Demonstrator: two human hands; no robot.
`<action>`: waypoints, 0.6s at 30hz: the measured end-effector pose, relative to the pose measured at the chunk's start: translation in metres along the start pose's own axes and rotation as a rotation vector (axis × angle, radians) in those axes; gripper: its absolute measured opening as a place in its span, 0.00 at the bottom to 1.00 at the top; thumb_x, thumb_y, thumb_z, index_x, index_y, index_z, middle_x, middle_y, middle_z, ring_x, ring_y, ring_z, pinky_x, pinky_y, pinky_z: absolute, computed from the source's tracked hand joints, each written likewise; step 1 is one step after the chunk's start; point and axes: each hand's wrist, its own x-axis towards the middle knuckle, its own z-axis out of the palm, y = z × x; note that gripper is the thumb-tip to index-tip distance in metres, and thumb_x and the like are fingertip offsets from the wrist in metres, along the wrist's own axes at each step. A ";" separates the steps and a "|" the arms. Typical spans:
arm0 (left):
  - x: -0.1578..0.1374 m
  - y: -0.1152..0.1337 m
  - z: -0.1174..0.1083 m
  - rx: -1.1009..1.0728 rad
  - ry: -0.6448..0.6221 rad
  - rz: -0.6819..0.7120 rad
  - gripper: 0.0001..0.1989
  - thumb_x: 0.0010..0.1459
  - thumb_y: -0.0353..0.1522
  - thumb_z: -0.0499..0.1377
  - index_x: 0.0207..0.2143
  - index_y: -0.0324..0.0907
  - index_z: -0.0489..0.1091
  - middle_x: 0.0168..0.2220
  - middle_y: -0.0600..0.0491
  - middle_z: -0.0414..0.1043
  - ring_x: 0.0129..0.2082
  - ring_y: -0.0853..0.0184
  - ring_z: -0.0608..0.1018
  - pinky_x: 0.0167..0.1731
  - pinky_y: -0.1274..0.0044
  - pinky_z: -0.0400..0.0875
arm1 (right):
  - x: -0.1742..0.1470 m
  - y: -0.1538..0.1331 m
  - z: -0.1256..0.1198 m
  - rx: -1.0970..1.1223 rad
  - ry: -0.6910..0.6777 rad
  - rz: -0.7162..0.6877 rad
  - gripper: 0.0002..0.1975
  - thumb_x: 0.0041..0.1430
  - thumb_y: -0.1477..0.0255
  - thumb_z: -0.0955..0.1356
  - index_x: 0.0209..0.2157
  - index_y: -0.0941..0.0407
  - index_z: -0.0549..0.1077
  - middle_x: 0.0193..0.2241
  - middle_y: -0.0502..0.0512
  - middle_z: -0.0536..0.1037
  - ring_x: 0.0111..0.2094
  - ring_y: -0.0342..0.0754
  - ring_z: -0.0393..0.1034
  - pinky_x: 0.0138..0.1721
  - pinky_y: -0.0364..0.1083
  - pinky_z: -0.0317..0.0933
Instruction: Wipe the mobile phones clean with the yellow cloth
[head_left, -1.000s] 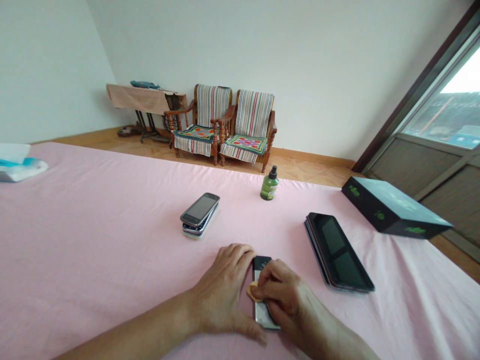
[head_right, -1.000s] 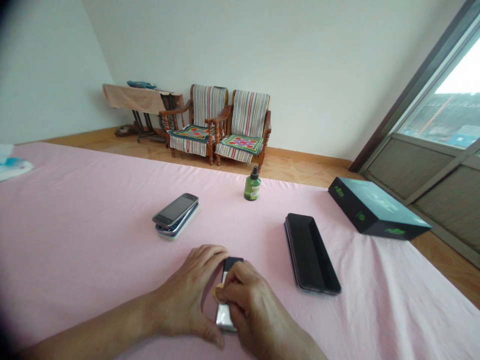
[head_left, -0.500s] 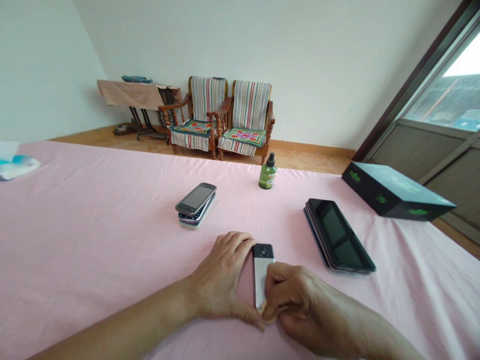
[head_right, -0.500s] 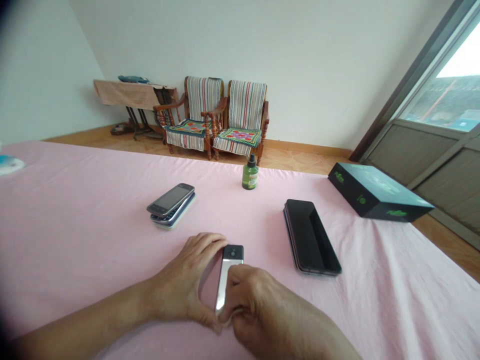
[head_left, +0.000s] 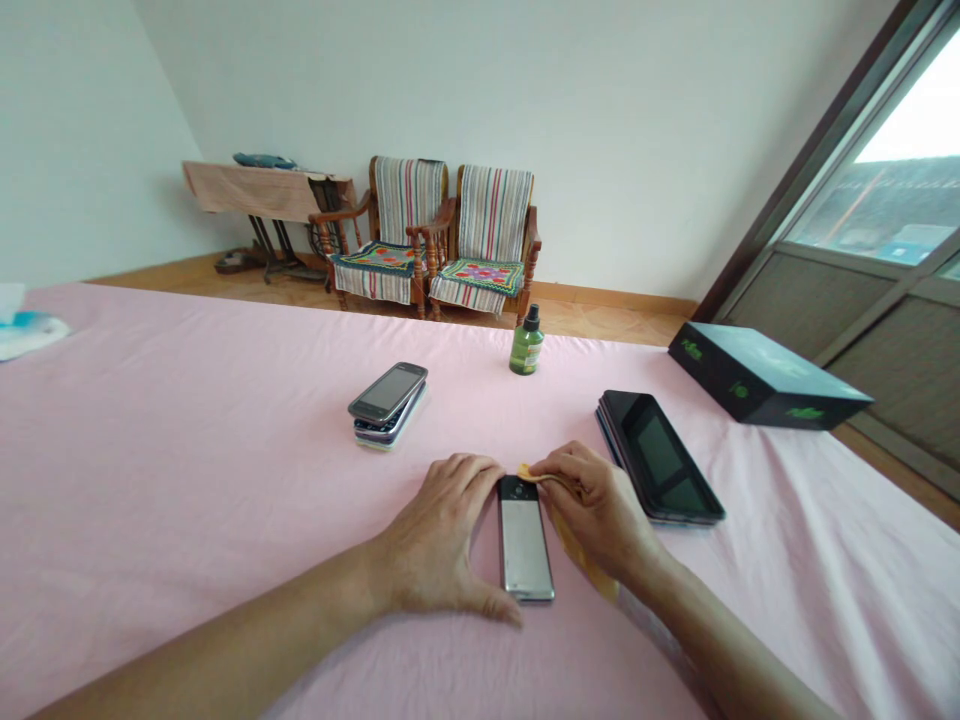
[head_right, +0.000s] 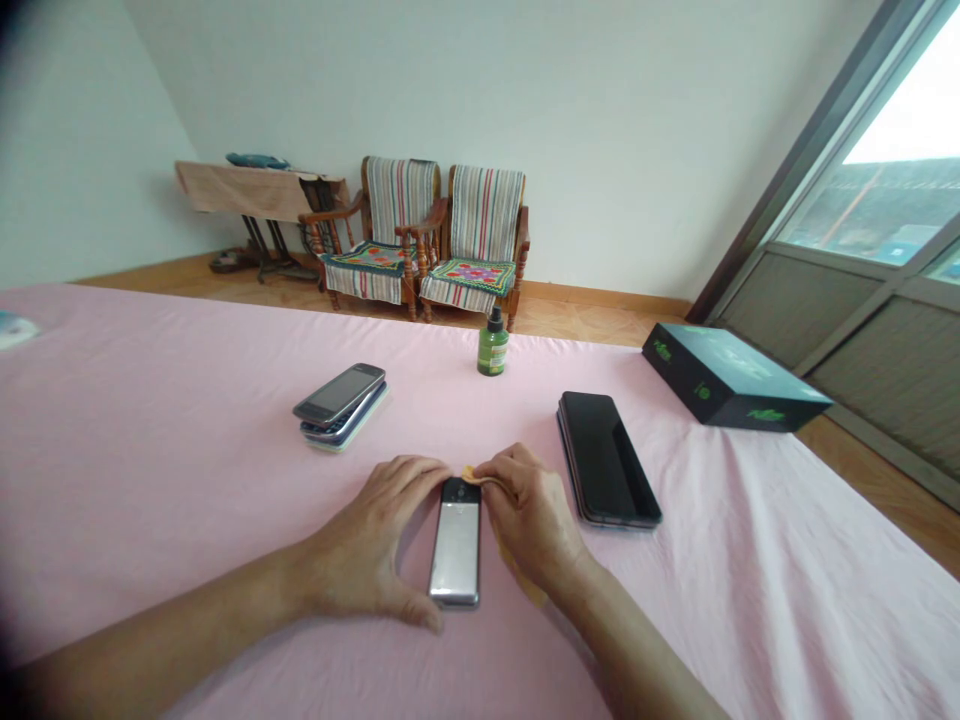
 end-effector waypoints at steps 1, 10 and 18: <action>0.000 0.000 0.000 0.000 0.001 -0.001 0.52 0.36 0.58 0.67 0.58 0.39 0.58 0.54 0.42 0.62 0.52 0.47 0.65 0.55 0.57 0.59 | -0.001 -0.001 0.002 0.002 -0.014 -0.006 0.11 0.58 0.80 0.65 0.36 0.55 0.79 0.31 0.53 0.75 0.33 0.46 0.72 0.35 0.44 0.63; 0.000 -0.001 0.002 0.006 0.025 0.004 0.49 0.35 0.58 0.67 0.54 0.41 0.60 0.52 0.43 0.64 0.51 0.48 0.66 0.53 0.58 0.60 | -0.007 -0.023 -0.015 -0.045 -0.202 0.005 0.13 0.50 0.87 0.64 0.24 0.58 0.76 0.24 0.50 0.73 0.25 0.42 0.68 0.26 0.41 0.58; 0.001 -0.001 0.002 0.009 0.018 -0.008 0.49 0.35 0.57 0.68 0.55 0.41 0.59 0.52 0.43 0.64 0.51 0.49 0.66 0.53 0.58 0.60 | -0.005 -0.022 -0.008 -0.108 -0.072 -0.037 0.12 0.53 0.86 0.63 0.31 0.58 0.74 0.29 0.52 0.72 0.30 0.44 0.68 0.32 0.43 0.58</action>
